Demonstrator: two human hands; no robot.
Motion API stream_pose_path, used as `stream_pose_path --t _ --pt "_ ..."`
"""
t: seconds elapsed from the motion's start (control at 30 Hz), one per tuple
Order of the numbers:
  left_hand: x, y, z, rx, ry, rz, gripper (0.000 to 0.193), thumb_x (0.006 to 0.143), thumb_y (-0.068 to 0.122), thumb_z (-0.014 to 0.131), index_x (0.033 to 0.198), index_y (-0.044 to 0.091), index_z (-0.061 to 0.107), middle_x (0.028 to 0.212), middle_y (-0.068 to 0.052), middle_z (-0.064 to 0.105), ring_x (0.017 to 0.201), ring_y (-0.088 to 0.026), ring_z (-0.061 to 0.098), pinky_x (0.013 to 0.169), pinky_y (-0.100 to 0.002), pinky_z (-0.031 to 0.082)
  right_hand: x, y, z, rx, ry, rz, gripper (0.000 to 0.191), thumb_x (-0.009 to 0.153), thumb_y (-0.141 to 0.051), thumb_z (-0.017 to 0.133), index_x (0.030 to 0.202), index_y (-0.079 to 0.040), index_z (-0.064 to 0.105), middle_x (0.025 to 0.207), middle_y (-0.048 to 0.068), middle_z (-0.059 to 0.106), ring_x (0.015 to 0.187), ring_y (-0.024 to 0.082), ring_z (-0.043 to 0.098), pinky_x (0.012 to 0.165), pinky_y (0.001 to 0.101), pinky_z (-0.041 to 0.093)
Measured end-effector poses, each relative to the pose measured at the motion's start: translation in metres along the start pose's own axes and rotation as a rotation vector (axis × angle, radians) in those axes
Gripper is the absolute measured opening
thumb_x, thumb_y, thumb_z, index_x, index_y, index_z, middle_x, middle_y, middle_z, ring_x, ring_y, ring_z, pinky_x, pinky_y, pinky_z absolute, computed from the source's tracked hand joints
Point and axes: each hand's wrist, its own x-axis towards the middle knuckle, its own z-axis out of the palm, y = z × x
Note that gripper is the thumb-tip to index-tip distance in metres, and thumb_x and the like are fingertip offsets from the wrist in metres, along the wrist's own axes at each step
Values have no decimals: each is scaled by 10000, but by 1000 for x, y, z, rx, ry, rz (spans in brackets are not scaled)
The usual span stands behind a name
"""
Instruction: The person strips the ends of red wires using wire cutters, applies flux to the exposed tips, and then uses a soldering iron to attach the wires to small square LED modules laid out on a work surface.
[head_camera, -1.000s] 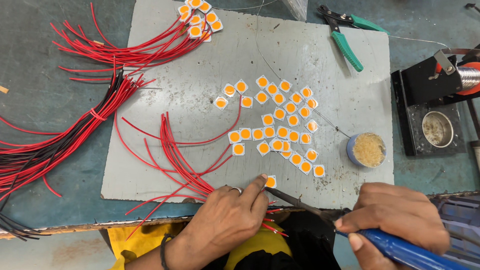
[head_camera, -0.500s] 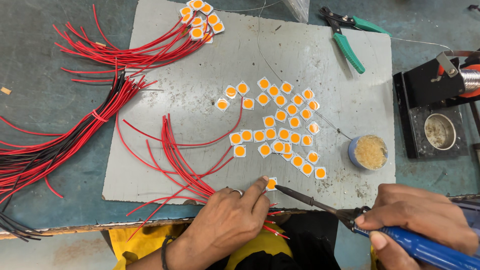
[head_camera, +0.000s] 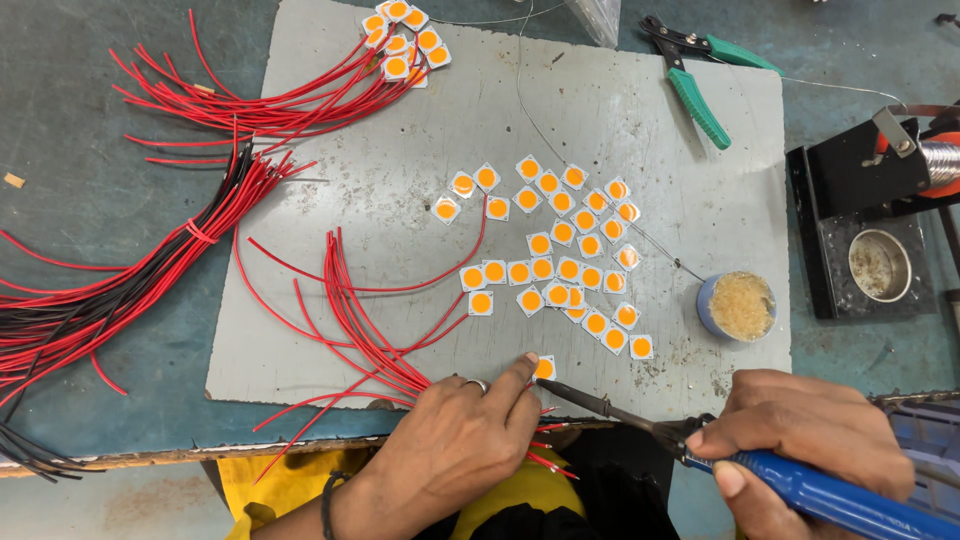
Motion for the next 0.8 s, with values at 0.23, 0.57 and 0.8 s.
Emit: stream_pose_path --t 0.23,0.57,0.8 --pt "0 0 2 -6 11 -4 140 801 117 628 887 9 610 1248 -266 665 548 -214 660 552 -367 540 6 -2 0 -6 -29 -28 193 788 -229 719 805 -37 721 560 11 639 537 118 613 491 261 465" --pt "0 0 1 3 5 -6 129 796 108 634 881 13 613 1241 -263 669 535 -207 654 545 -364 538 -2 3 -5 -15 -3 2 186 770 -198 740 821 -20 753 593 23 607 560 131 553 502 277 404" --pt "-1 0 4 14 8 -2 136 792 118 635 878 14 614 1239 -260 669 549 -206 660 555 -363 541 -8 8 -12 -5 -45 26 178 747 -180 725 819 -18 737 609 35 622 562 129 573 466 261 462"
